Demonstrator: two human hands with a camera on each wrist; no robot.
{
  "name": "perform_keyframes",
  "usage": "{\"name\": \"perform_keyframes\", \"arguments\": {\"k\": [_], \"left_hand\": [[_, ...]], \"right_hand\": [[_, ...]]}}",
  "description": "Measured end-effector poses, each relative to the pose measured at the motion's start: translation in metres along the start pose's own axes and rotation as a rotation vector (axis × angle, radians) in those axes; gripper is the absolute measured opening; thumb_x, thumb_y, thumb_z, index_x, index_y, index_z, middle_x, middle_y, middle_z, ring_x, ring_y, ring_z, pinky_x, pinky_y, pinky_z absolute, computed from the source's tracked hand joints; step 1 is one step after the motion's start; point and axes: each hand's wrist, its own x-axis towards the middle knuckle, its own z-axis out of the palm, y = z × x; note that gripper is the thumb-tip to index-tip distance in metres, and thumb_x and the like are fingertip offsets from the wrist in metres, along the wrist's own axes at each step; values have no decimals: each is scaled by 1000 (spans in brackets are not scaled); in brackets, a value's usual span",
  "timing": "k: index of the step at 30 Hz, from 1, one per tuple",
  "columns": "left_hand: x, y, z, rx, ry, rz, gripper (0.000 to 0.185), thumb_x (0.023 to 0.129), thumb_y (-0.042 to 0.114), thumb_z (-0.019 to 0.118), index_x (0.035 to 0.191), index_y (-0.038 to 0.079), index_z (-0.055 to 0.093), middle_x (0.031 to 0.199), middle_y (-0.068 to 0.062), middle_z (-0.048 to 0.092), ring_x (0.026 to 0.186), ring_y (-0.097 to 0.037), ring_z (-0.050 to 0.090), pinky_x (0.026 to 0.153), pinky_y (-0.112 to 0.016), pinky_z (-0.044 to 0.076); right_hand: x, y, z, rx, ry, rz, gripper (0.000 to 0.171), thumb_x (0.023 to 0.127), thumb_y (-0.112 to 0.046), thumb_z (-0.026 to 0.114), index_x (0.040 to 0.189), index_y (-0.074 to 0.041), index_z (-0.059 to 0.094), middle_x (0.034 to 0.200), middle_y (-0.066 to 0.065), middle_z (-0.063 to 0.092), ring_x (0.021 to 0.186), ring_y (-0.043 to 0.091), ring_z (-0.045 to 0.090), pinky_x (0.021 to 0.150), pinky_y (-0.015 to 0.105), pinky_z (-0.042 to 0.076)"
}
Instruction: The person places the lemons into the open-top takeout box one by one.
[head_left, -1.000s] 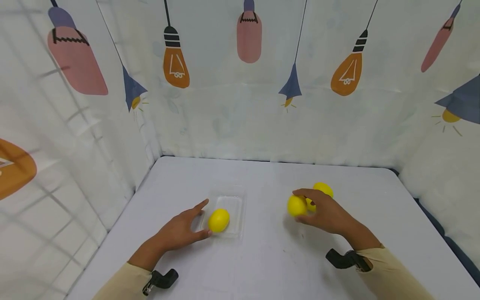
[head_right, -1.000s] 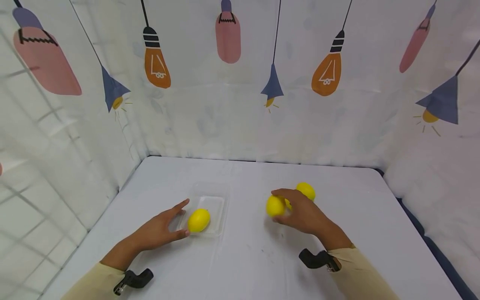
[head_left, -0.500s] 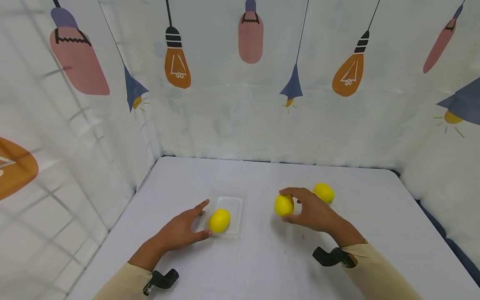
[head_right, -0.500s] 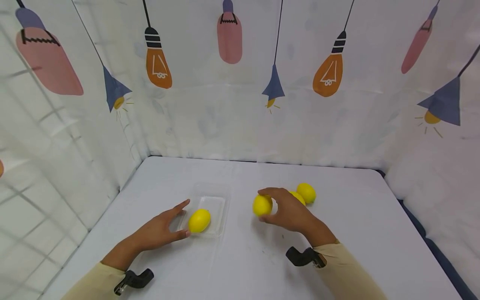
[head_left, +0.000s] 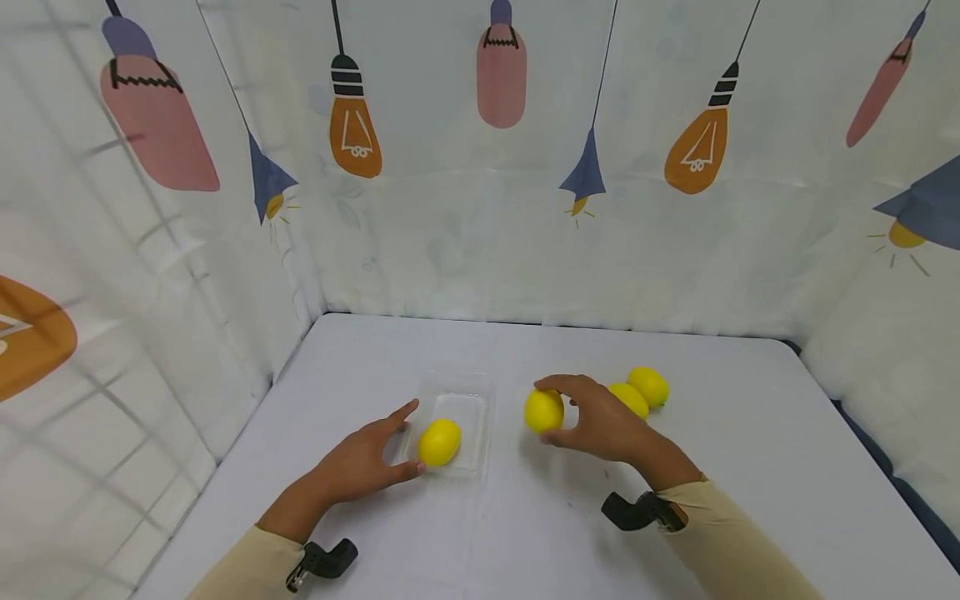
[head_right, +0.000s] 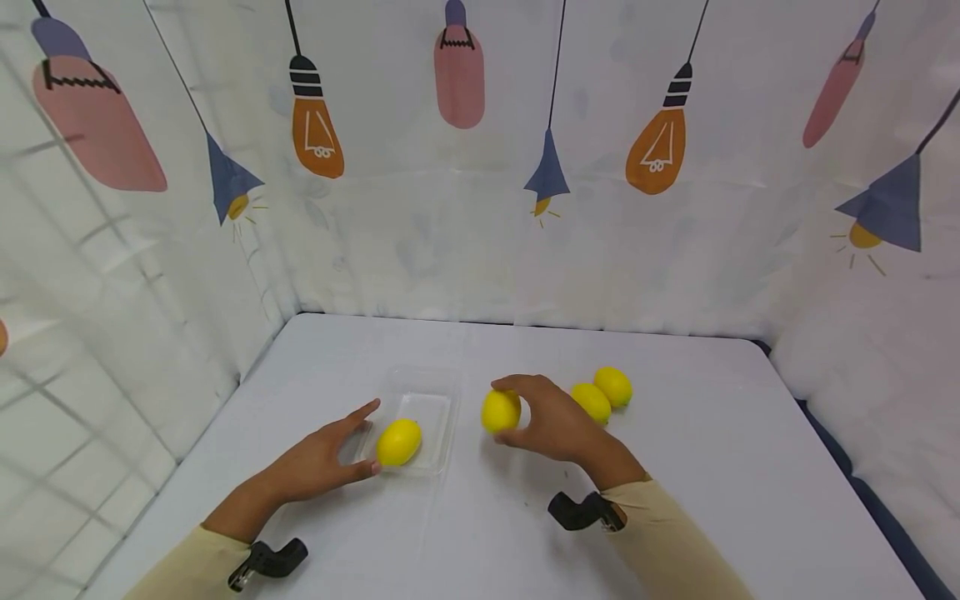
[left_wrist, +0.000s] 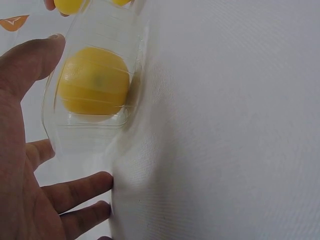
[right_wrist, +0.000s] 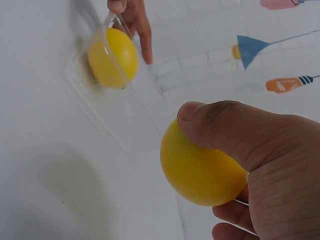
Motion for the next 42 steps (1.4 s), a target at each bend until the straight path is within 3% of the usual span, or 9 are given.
{"name": "perform_keyframes", "arguments": {"k": [8, 17, 26, 42], "left_hand": [[0, 1, 0, 7, 0, 6, 100, 83, 74, 68, 164, 32, 27, 142, -4, 60, 137, -33, 48, 109, -62, 38], [-1, 0, -1, -7, -4, 12, 100, 83, 73, 69, 164, 29, 28, 143, -7, 59, 138, -33, 48, 109, -62, 38], [0, 0, 0, 2, -3, 7, 100, 83, 74, 69, 163, 30, 28, 143, -6, 59, 137, -33, 49, 108, -62, 39], [1, 3, 0, 7, 7, -6, 100, 83, 71, 71, 163, 29, 29, 143, -8, 59, 137, -35, 49, 109, -63, 38]], "right_hand": [[6, -8, 8, 7, 2, -16, 70, 80, -33, 90, 143, -25, 60, 142, -10, 56, 120, 18, 55, 98, 41, 51], [14, -20, 15, 30, -21, -42, 70, 80, -33, 90, 142, -26, 60, 142, -8, 56, 123, 25, 55, 100, 42, 50], [19, -27, 25, 24, -25, -64, 69, 80, -33, 90, 142, -24, 60, 141, -7, 57, 121, 17, 54, 99, 38, 50], [31, -36, 44, -10, -68, -85, 70, 81, -37, 89, 143, -25, 59, 142, -6, 57, 126, 24, 54, 102, 43, 49]]}}
